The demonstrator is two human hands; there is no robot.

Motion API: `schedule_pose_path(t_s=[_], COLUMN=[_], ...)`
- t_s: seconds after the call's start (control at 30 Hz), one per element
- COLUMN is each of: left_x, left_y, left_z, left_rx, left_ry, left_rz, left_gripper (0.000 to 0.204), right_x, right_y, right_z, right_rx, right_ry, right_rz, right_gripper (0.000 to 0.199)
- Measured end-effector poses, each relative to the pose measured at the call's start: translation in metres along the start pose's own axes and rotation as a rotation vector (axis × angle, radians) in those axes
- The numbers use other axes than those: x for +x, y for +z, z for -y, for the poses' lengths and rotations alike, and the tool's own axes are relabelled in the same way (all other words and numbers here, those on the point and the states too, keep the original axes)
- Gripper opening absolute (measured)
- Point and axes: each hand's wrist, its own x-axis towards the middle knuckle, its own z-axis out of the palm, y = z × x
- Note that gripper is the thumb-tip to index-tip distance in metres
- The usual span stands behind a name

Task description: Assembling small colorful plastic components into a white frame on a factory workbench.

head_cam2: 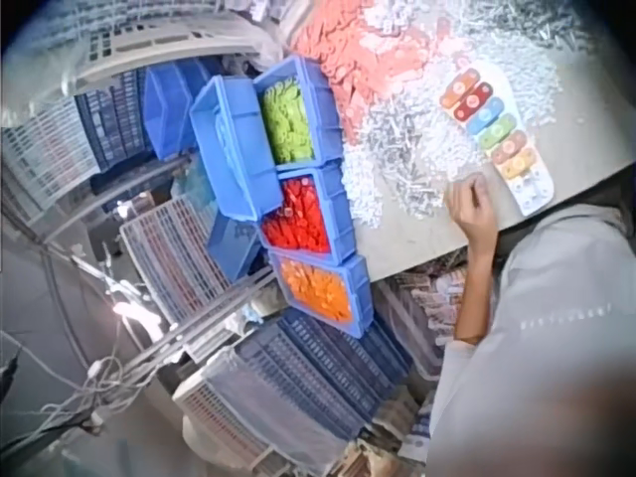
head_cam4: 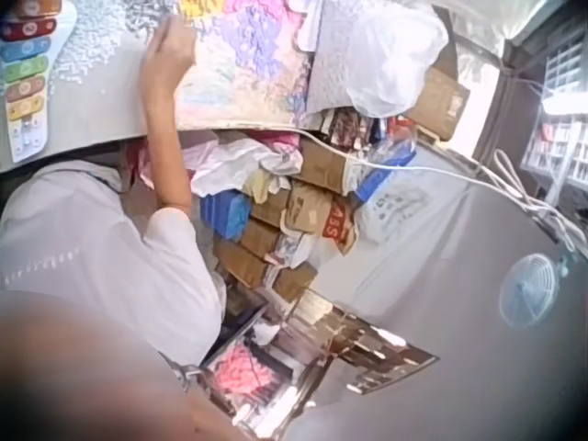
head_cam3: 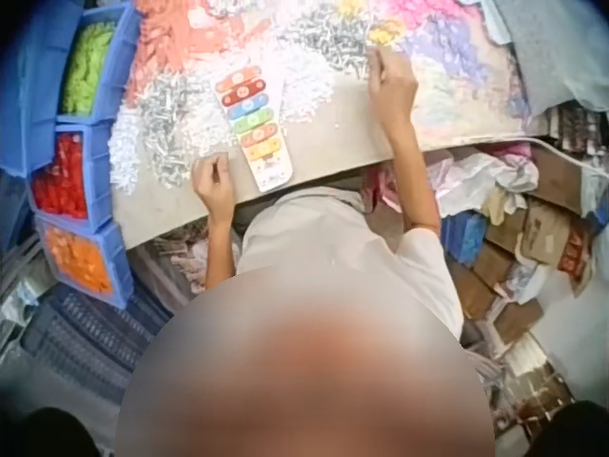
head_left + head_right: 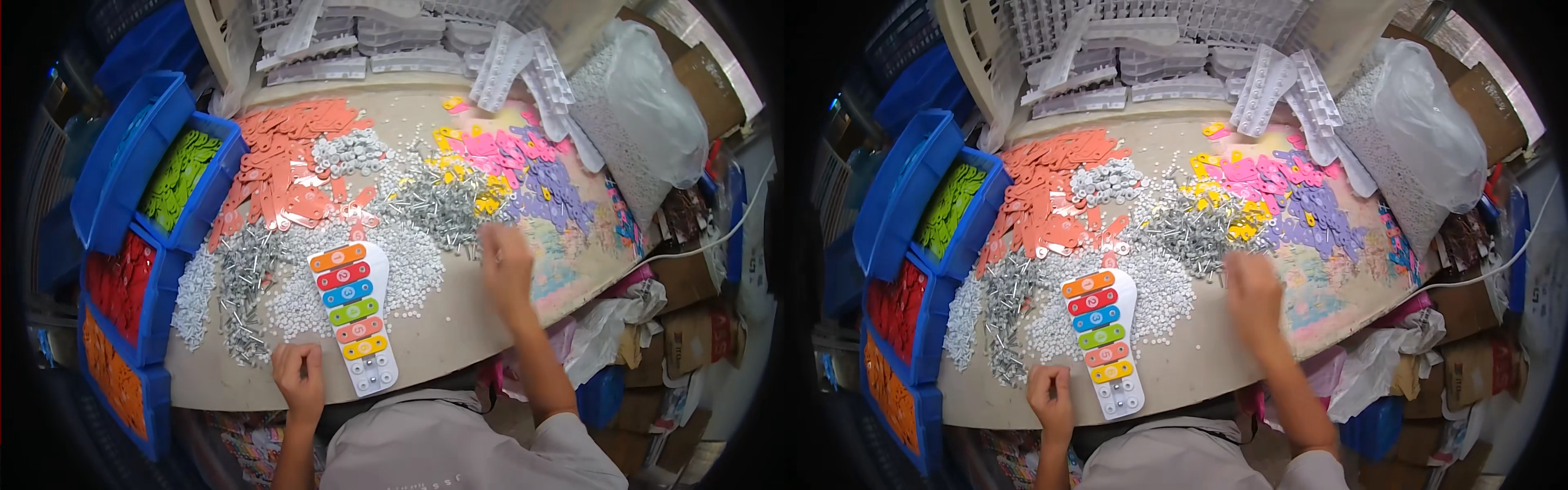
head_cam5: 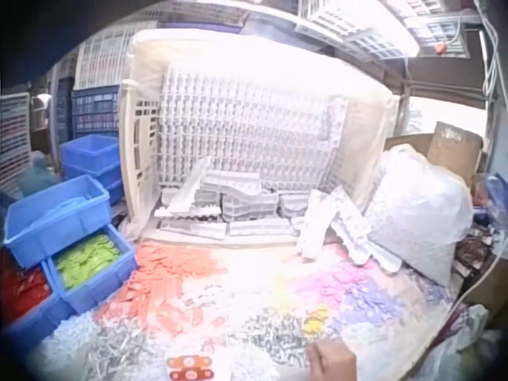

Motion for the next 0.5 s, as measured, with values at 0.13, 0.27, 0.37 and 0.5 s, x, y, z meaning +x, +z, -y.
schedule_pose_path(t_s=[0.13,0.27,0.37,0.5], left_x=[0.001,0.005,0.002,0.007], left_y=[0.004,0.005,0.004,0.005], left_z=[-0.002,0.001,0.005,0.003], left_rx=[-0.004,-0.018,-0.015,-0.058], left_ry=[0.021,0.063,0.042,-0.006], left_rz=[0.023,0.051,0.053,0.052], left_gripper=[0.017,0.025,0.027,0.024], right_x=[0.077,0.113,0.125,0.127], right_y=[0.002,0.022,0.031,0.024], right_z=[-0.110,-0.175,-0.190,-0.201], right_rx=[-0.173,-0.308,-0.262,-0.342], right_ry=[-0.033,0.005,0.003,-0.109], right_rz=[-0.128,0.035,0.132,0.106], right_gripper=[0.012,0.014,0.017,0.013])
